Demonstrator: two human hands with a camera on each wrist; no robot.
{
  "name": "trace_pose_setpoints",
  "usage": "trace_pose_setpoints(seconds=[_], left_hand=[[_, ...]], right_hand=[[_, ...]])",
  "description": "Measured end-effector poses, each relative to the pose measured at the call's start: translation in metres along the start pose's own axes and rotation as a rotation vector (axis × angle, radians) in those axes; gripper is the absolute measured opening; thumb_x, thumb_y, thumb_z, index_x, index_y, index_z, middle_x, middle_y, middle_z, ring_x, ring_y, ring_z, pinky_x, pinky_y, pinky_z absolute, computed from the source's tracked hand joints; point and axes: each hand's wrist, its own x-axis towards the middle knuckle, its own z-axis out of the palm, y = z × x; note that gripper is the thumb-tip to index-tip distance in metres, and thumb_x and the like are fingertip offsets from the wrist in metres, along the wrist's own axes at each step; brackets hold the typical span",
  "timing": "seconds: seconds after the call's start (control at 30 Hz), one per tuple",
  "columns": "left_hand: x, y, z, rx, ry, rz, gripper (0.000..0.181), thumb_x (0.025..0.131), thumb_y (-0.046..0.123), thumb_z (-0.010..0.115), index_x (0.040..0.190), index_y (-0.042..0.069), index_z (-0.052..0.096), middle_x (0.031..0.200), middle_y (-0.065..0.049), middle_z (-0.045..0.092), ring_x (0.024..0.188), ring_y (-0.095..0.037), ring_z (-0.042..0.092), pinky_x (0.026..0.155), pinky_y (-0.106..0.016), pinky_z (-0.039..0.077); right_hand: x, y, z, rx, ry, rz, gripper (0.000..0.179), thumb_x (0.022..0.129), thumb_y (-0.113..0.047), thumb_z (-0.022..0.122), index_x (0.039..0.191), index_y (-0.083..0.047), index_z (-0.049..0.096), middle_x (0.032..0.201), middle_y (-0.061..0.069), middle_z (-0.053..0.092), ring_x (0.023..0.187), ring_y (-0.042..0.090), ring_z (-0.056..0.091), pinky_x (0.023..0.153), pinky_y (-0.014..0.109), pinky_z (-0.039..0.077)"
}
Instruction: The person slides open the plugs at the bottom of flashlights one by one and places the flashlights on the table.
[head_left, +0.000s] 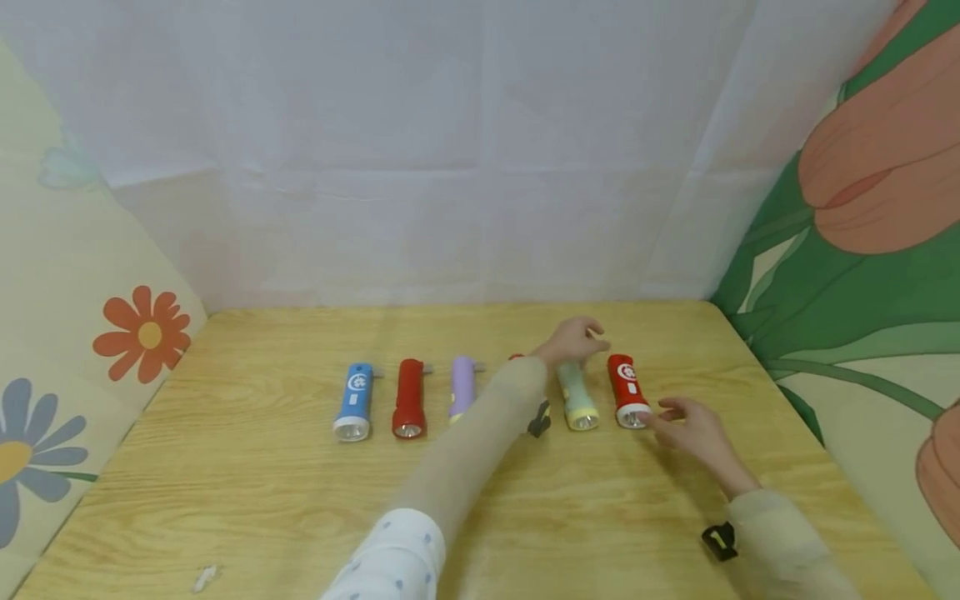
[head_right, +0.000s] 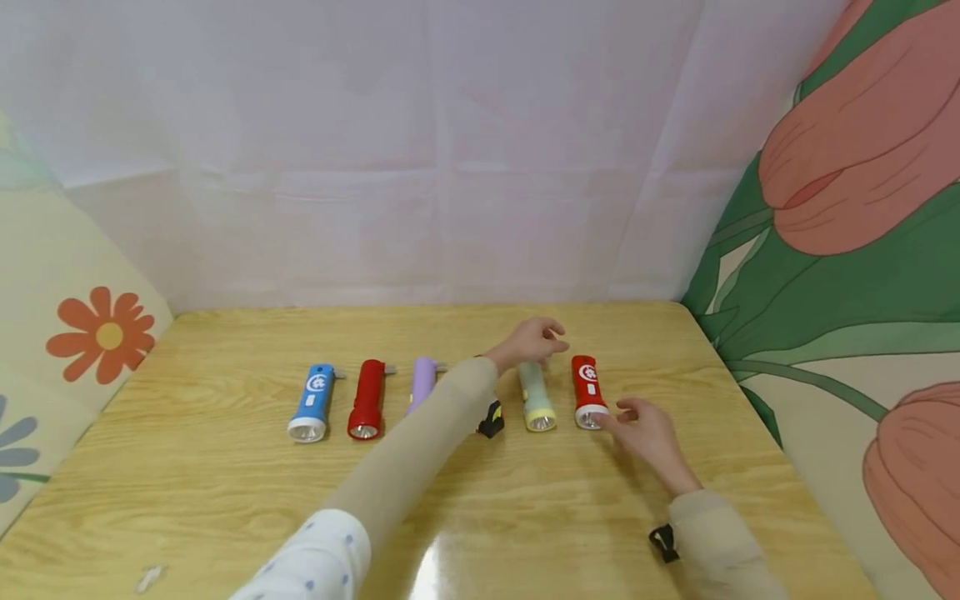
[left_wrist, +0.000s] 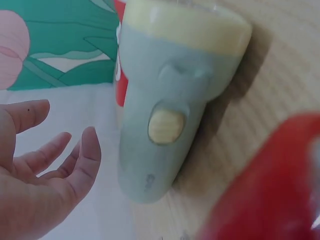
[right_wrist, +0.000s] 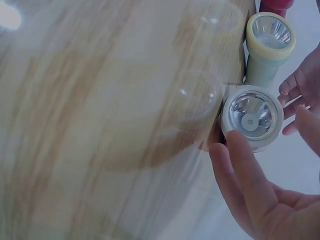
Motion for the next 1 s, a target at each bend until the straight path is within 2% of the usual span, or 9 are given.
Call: trace_pose_setpoints(seconds=[0.17,0.33,0.53,0.63,0.8,0.9,1.0], left_hand=[[0.007,0.003,-0.002,0.047,-0.014,-0.010,0.035,0.087,0.019,0.061,0.117,0.001,0.055,0.112,-0.013,0.060,0.068,-0.022,0.062,0.057,-0.019,0.048],[0.015,0.004,0.000,0.075,-0.024,-0.029,0.034,0.087,0.019,0.061,0.115,0.001,0.056,0.111,-0.010,0.060,0.069,-0.023,0.063,0.056,-0.021,0.049],[0.022,0.010,0.009,0.181,-0.148,-0.047,0.036,0.086,0.023,0.061,0.115,0.001,0.056,0.102,-0.007,0.061,0.077,-0.023,0.064,0.058,-0.023,0.051],[0.028,0.014,0.015,0.260,-0.179,-0.064,0.036,0.085,0.024,0.062,0.114,0.004,0.057,0.095,-0.004,0.060,0.073,-0.018,0.061,0.054,-0.021,0.048],[0.027,0.029,0.019,0.333,-0.178,-0.130,0.024,0.082,0.025,0.065,0.098,0.008,0.062,0.082,0.001,0.058,0.064,-0.013,0.055,0.050,-0.021,0.045],[0.024,0.037,0.018,0.371,-0.180,-0.147,0.019,0.081,0.026,0.065,0.090,0.009,0.063,0.084,0.000,0.061,0.069,-0.013,0.055,0.055,-0.022,0.046],[0.025,0.039,0.019,0.415,-0.181,-0.176,0.018,0.079,0.027,0.066,0.088,0.012,0.064,0.088,0.001,0.063,0.072,-0.013,0.055,0.060,-0.024,0.046]], right_hand=[[0.000,0.002,-0.002,0.023,-0.018,0.022,0.062,0.087,-0.028,0.061,0.120,0.021,0.040,0.103,0.035,0.054,0.071,0.026,0.064,0.062,0.032,0.053],[0.002,0.006,-0.003,0.036,-0.052,0.061,0.064,0.087,-0.030,0.060,0.121,0.020,0.038,0.105,0.035,0.053,0.074,0.025,0.063,0.064,0.034,0.053],[0.004,0.011,-0.003,0.063,-0.079,0.091,0.069,0.087,-0.037,0.059,0.121,0.020,0.037,0.107,0.035,0.052,0.076,0.026,0.064,0.066,0.035,0.054],[0.006,0.012,-0.003,0.080,-0.088,0.108,0.071,0.087,-0.039,0.058,0.122,0.020,0.036,0.107,0.035,0.052,0.076,0.026,0.064,0.067,0.035,0.054],[0.010,0.011,-0.002,0.090,-0.107,0.131,0.074,0.087,-0.042,0.057,0.123,0.019,0.035,0.110,0.036,0.050,0.078,0.026,0.063,0.067,0.036,0.054],[0.012,0.010,-0.001,0.109,-0.114,0.131,0.075,0.087,-0.042,0.058,0.123,0.019,0.035,0.110,0.036,0.050,0.078,0.026,0.063,0.067,0.035,0.054],[0.012,0.008,0.000,0.130,-0.117,0.124,0.074,0.087,-0.040,0.058,0.123,0.020,0.035,0.109,0.036,0.050,0.077,0.026,0.063,0.066,0.035,0.054]])
